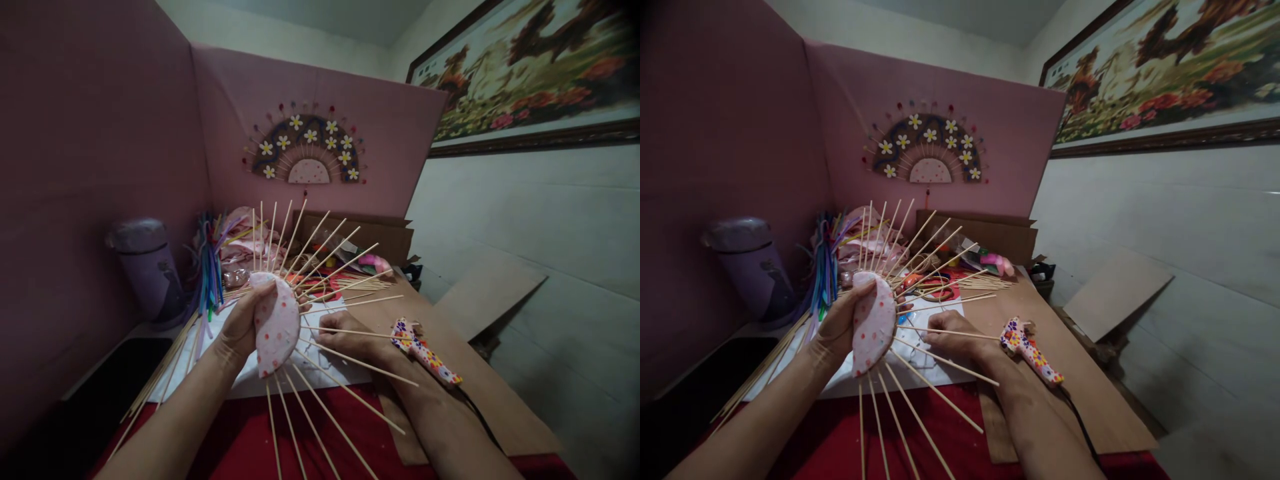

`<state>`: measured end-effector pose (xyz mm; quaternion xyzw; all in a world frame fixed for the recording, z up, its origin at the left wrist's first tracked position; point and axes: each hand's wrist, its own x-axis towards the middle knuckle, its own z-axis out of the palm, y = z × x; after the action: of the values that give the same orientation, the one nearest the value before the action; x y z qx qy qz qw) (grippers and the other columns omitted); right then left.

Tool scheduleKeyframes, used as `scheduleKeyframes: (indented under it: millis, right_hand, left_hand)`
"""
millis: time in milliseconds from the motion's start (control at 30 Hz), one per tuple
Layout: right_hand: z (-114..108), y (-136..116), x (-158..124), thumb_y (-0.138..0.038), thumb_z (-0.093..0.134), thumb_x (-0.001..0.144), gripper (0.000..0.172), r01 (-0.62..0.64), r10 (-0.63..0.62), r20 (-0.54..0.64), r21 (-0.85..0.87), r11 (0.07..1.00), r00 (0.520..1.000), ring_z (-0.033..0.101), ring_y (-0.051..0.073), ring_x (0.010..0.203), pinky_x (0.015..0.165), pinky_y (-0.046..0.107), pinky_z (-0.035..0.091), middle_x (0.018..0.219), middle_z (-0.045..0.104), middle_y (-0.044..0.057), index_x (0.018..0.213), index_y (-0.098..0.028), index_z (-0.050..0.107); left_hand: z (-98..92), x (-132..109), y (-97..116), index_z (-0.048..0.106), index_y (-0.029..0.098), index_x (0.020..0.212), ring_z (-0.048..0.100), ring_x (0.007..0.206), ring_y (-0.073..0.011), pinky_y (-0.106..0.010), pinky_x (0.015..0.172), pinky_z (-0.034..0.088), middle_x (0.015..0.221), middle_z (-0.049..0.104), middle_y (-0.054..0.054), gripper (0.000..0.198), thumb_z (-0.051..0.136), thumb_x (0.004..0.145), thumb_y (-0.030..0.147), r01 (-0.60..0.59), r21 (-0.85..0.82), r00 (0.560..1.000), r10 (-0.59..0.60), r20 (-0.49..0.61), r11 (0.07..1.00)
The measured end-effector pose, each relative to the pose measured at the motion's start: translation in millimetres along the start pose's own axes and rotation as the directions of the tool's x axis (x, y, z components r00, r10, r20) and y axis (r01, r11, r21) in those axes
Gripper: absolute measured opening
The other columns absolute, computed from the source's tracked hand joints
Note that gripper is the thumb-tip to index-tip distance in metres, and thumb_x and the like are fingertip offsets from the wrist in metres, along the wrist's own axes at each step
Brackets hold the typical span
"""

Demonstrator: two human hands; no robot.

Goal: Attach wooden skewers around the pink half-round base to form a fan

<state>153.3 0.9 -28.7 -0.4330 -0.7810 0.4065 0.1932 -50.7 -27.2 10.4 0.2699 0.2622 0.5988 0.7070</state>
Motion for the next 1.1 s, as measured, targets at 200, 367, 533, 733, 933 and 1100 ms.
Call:
scheduleKeyframes:
  millis: [200,367,533,733,933,1100]
  right_hand:
    - [2.9,-6.9,2.6,-0.045,0.057,0.074,0.034,0.158,-0.123,-0.102,0.509,0.846,0.987,0.052,0.012,0.077,0.067,0.025,0.040,0.091,0.057,0.004,0.095,-0.018,0.060]
    - [8.8,-19.7,-6.3,-0.046,0.062,0.071,0.044,0.241,-0.310,0.013,0.598,0.764,0.951,0.053,0.015,0.090,0.083,0.030,0.037,0.096,0.059,0.005,0.106,-0.020,0.057]
    - [14.8,-21.1,-8.4,-0.043,0.059,0.075,0.028,0.121,-0.207,0.061,0.641,0.758,0.976,0.044,0.007,0.049,0.052,0.022,0.034,0.056,0.048,-0.004,0.081,-0.015,0.058]
    - [-9.7,-19.7,-9.8,-0.040,0.061,0.072,0.027,0.227,-0.151,-0.169,0.746,0.626,0.974,0.021,0.004,0.040,0.041,0.021,0.015,0.046,0.032,-0.008,0.063,-0.017,0.049]
    - [-37.2,-20.2,-16.3,-0.037,0.061,0.070,0.028,0.425,-0.159,-0.416,0.691,0.584,0.895,0.023,0.007,0.045,0.044,0.024,0.019,0.049,0.028,-0.006,0.058,-0.019,0.044]
    - [-48.2,-12.7,-17.2,-0.038,0.058,0.074,0.029,0.530,-0.157,-0.545,0.642,0.553,0.824,0.024,0.008,0.048,0.047,0.025,0.022,0.057,0.030,-0.005,0.059,-0.020,0.041]
  left_hand:
    - [2.0,0.7,1.5,0.063,0.011,0.070,0.064,0.053,-0.0153,-0.022,0.052,0.053,0.062,0.069,-0.005,0.014,0.051,0.077,0.013,-0.013,-0.055,0.999,0.011,-0.033,0.998]
    - [4.0,-0.1,2.6,0.062,0.011,0.069,0.064,0.051,-0.0152,-0.022,0.050,0.053,0.061,0.068,-0.005,0.012,0.052,0.076,0.013,-0.027,-0.064,0.998,0.023,-0.065,0.998]
    - [2.6,0.1,6.3,0.061,0.011,0.068,0.063,0.050,-0.0150,-0.023,0.050,0.053,0.060,0.068,-0.005,0.011,0.054,0.075,0.014,-0.068,-0.054,0.996,0.065,-0.069,0.996]
    - [-2.2,2.1,11.9,0.062,0.011,0.070,0.064,0.051,-0.0162,-0.024,0.050,0.053,0.061,0.068,-0.005,0.010,0.054,0.075,0.012,-0.054,-0.043,0.995,0.051,-0.084,0.998]
    - [-5.5,6.9,14.8,0.061,0.010,0.070,0.064,0.050,-0.0169,-0.024,0.049,0.053,0.060,0.068,-0.006,0.004,0.057,0.071,0.010,-0.052,0.022,0.989,0.054,-0.138,0.998]
    - [-9.8,10.8,13.9,0.062,0.009,0.070,0.064,0.050,-0.0175,-0.025,0.049,0.053,0.061,0.068,-0.007,0.006,0.056,0.072,0.011,0.019,0.068,0.992,-0.010,-0.129,0.998]
